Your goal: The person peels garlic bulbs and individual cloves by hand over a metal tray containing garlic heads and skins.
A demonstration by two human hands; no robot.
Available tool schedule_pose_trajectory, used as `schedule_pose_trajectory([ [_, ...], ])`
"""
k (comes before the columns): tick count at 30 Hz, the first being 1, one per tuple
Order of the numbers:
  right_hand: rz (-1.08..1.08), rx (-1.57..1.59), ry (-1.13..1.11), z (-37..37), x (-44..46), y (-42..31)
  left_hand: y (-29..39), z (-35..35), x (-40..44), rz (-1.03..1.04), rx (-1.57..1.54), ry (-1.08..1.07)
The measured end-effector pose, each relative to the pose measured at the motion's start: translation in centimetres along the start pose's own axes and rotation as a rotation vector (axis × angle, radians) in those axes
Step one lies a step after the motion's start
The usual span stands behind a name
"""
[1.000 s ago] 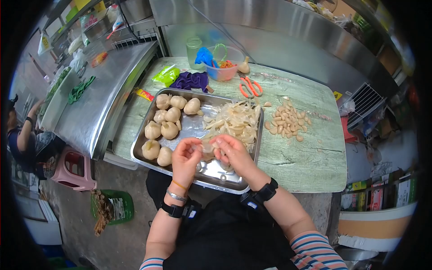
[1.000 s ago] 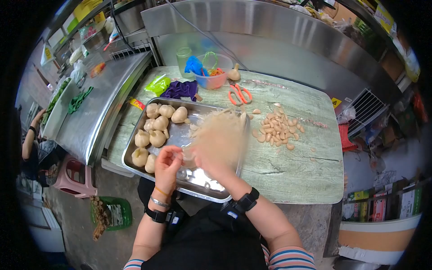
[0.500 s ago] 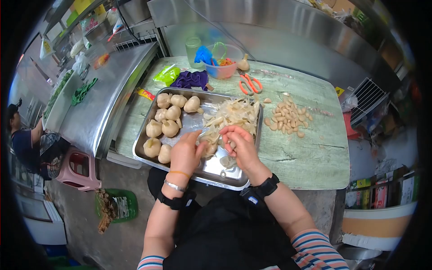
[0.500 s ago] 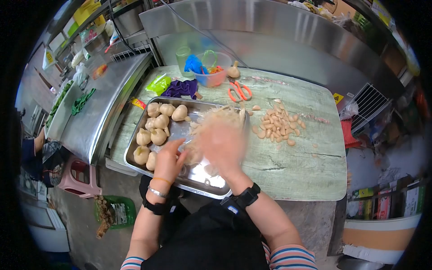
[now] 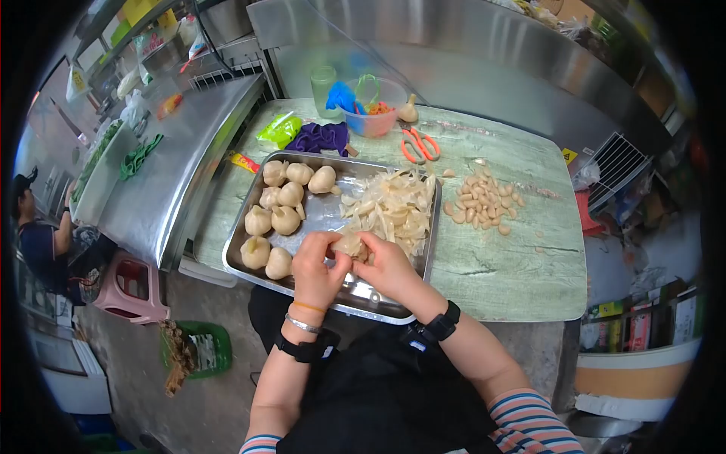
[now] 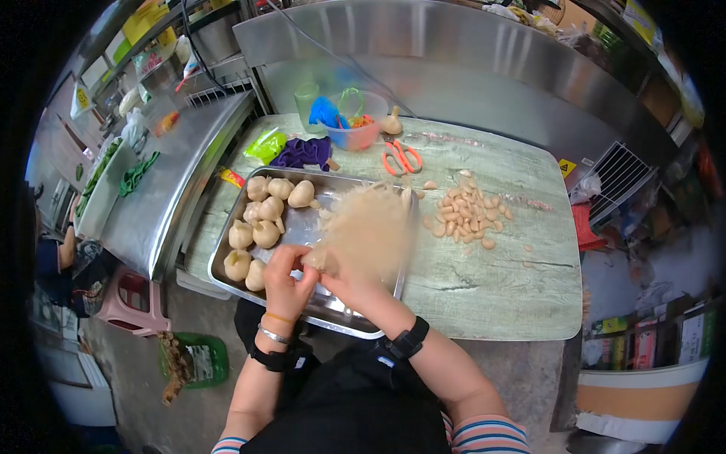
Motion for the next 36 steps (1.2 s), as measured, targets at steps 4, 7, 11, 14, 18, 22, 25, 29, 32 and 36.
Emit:
schedule_pose_trajectory([
  [4, -0.016, 0.049, -0.047, 0.4, 0.0, -0.1, -0.8, -0.3, 0.1, -0.133, -0.043, 0.032],
  [7, 0.014, 0.038, -0.088, 0.9, 0.0, 0.5, -1.2, -0.4, -0.1, -0.13, -0.04, 0.019],
  [11, 0.016, 0.123, -0.146, 1.8, 0.1, 1.0, -3.4, -0.6, -0.4, -0.143, -0.153, 0.041],
  [14, 0.025, 0.147, -0.177, 2.0, 0.2, 0.8, -6.0, 0.3, -1.2, -0.385, -0.373, 0.014],
  [18, 0.157, 0.374, -0.13, 1.4, 0.5, 1.6, -6.2, 0.6, -1.5, -0.526, -0.677, 0.072],
  [22, 0.174, 0.428, -0.03, 0.4, 0.5, 1.4, -6.1, 1.2, -1.7, -0.536, -0.73, -0.006],
  [25, 0.186, 0.487, -0.01, 0.1, 0.3, 0.9, -6.9, 1.2, -1.9, -0.668, -0.897, 0.041],
  [29, 0.008, 0.11, 0.032, -0.1, 0.4, 0.1, -8.1, 0.2, -2.0, -0.666, -0.971, 0.211],
  [32, 0.028, -0.193, 0.04, 0.1, -0.1, 0.0, -8.6, -0.4, -2.1, -0.629, -0.974, 0.224],
  [36, -0.046, -0.422, 0.039, 0.1, -0.3, -0.8, -8.4, -0.2, -2.0, -0.619, -1.098, 0.221],
])
Point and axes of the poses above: each hand's wrist, its own x-axis towards the middle knuckle, its own z-axis out of the palm, y = z × x, the point moved 9 cm from there along x, towards the middle knuckle, and after that the axes turned 8 degrees about -x, right-handed, at the moved point
